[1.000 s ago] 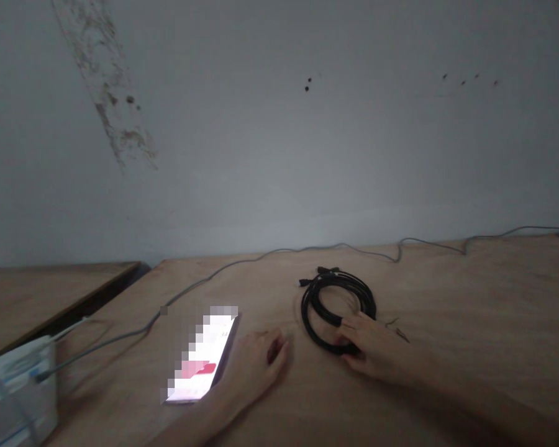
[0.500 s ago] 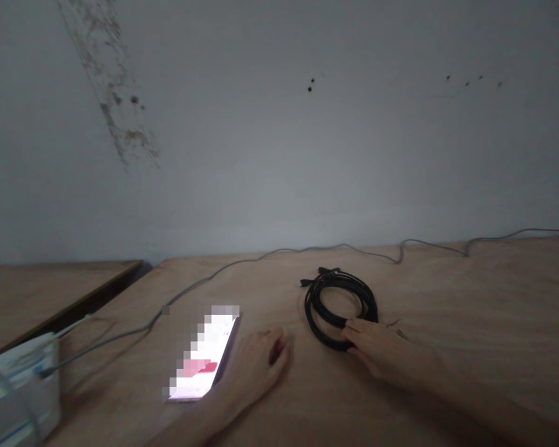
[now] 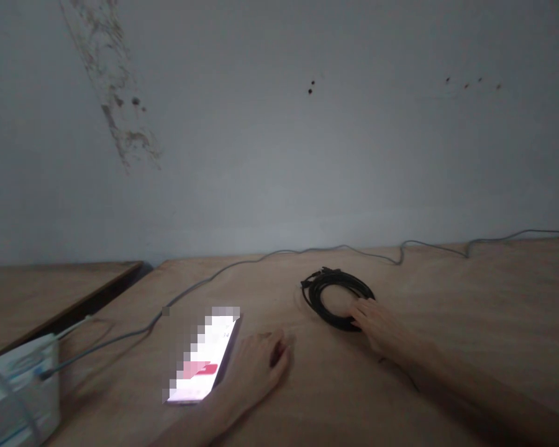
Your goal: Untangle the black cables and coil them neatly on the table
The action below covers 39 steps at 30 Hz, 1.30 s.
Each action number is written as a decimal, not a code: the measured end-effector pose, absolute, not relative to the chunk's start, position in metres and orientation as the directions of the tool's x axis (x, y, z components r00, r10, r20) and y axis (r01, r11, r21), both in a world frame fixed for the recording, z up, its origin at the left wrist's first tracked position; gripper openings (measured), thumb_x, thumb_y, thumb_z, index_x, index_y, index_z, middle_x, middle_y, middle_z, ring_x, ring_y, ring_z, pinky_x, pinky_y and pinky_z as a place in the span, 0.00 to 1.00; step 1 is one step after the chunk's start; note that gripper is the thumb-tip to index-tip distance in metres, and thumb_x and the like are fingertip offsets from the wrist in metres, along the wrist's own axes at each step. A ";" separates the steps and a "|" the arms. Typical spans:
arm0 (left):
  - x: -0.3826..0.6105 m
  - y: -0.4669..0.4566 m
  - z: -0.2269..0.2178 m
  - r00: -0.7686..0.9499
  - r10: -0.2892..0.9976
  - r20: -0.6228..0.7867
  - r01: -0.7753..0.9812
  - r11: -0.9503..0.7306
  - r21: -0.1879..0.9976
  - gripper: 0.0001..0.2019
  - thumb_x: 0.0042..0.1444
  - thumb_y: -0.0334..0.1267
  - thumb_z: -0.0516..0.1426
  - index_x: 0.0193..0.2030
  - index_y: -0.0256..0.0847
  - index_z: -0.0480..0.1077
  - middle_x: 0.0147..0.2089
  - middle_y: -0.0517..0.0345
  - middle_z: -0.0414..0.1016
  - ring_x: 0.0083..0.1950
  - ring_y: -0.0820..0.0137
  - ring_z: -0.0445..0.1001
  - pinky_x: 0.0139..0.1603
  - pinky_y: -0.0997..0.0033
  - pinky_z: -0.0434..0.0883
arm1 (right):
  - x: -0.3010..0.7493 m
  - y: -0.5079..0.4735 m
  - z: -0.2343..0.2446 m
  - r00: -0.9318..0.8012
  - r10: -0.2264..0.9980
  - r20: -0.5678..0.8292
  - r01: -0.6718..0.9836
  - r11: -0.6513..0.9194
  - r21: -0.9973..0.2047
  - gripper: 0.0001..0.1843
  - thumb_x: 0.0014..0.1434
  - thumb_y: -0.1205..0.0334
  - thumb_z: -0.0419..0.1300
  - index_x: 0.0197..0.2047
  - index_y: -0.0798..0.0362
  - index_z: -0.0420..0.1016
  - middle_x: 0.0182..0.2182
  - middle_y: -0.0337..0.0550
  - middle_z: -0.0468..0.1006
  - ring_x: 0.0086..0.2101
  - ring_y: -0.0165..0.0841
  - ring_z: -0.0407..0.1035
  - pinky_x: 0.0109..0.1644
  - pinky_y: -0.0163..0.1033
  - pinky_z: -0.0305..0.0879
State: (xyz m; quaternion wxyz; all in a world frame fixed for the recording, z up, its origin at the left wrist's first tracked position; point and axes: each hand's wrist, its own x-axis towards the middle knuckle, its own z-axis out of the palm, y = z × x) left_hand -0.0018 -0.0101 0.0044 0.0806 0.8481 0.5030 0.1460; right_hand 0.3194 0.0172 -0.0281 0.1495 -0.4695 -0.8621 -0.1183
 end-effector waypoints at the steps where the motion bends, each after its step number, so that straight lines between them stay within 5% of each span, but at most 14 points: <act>1: -0.002 -0.010 0.005 0.453 0.876 0.164 0.830 -0.482 0.281 0.14 0.67 0.44 0.50 0.30 0.43 0.63 0.29 0.57 0.73 0.30 0.64 0.70 0.32 0.66 0.55 | 0.319 0.016 -0.030 -0.501 0.787 0.359 0.853 0.520 0.049 0.18 0.61 0.78 0.57 0.51 0.58 0.79 0.46 0.56 0.81 0.48 0.45 0.74 0.54 0.51 0.71; 6: -0.002 -0.010 0.003 0.448 0.880 0.160 0.841 -0.475 0.260 0.14 0.67 0.45 0.50 0.31 0.43 0.63 0.30 0.57 0.73 0.32 0.63 0.71 0.33 0.67 0.57 | 0.319 0.013 -0.039 -0.480 0.789 0.383 0.853 0.521 -0.005 0.21 0.65 0.76 0.53 0.57 0.53 0.77 0.48 0.52 0.81 0.48 0.43 0.74 0.56 0.52 0.70; 14: -0.003 -0.009 0.001 0.461 0.873 0.159 0.830 -0.488 0.270 0.13 0.67 0.44 0.50 0.31 0.43 0.62 0.30 0.56 0.74 0.32 0.64 0.72 0.33 0.67 0.58 | 0.322 0.009 -0.040 -0.432 0.752 0.498 0.849 0.525 -0.056 0.22 0.61 0.80 0.51 0.48 0.55 0.81 0.42 0.51 0.80 0.43 0.43 0.73 0.50 0.50 0.73; 19: -0.001 -0.012 0.008 0.416 0.889 0.189 0.823 -0.457 0.337 0.17 0.69 0.47 0.48 0.29 0.43 0.63 0.28 0.56 0.73 0.30 0.65 0.71 0.32 0.66 0.58 | 0.320 -0.008 -0.029 -0.528 0.489 0.695 0.747 0.657 0.105 0.24 0.63 0.79 0.48 0.52 0.55 0.80 0.40 0.52 0.82 0.41 0.43 0.73 0.46 0.50 0.72; 26: -0.004 -0.013 0.015 0.287 0.919 0.271 0.794 -0.387 0.469 0.19 0.71 0.50 0.46 0.34 0.43 0.67 0.31 0.58 0.75 0.32 0.64 0.72 0.35 0.66 0.60 | 0.296 -0.050 -0.006 -0.796 0.327 0.509 0.463 0.871 0.165 0.17 0.68 0.70 0.51 0.52 0.53 0.79 0.41 0.51 0.84 0.42 0.43 0.75 0.51 0.50 0.70; 31: -0.001 -0.012 0.010 0.292 0.926 0.238 0.810 -0.372 0.453 0.18 0.69 0.54 0.50 0.36 0.43 0.67 0.32 0.57 0.75 0.34 0.62 0.73 0.36 0.66 0.62 | 0.295 -0.057 0.004 -0.655 0.515 0.553 0.583 0.810 -0.065 0.13 0.67 0.60 0.57 0.49 0.52 0.79 0.43 0.53 0.82 0.44 0.44 0.75 0.51 0.52 0.72; 36: 0.002 -0.010 0.006 0.252 0.942 0.221 0.877 -0.319 0.360 0.17 0.64 0.56 0.54 0.39 0.43 0.67 0.35 0.55 0.76 0.38 0.58 0.75 0.36 0.65 0.63 | 0.305 -0.028 -0.011 -0.278 0.782 0.558 0.864 0.458 -0.211 0.24 0.67 0.50 0.59 0.61 0.53 0.73 0.56 0.57 0.78 0.55 0.52 0.70 0.60 0.62 0.68; 39: 0.002 -0.010 0.008 0.250 0.945 0.210 0.892 -0.309 0.329 0.17 0.63 0.56 0.55 0.41 0.43 0.67 0.37 0.52 0.77 0.40 0.56 0.76 0.38 0.63 0.64 | 0.305 -0.018 -0.019 -0.273 0.839 0.470 0.840 0.446 -0.309 0.21 0.66 0.55 0.59 0.59 0.54 0.75 0.54 0.55 0.79 0.53 0.49 0.73 0.59 0.59 0.70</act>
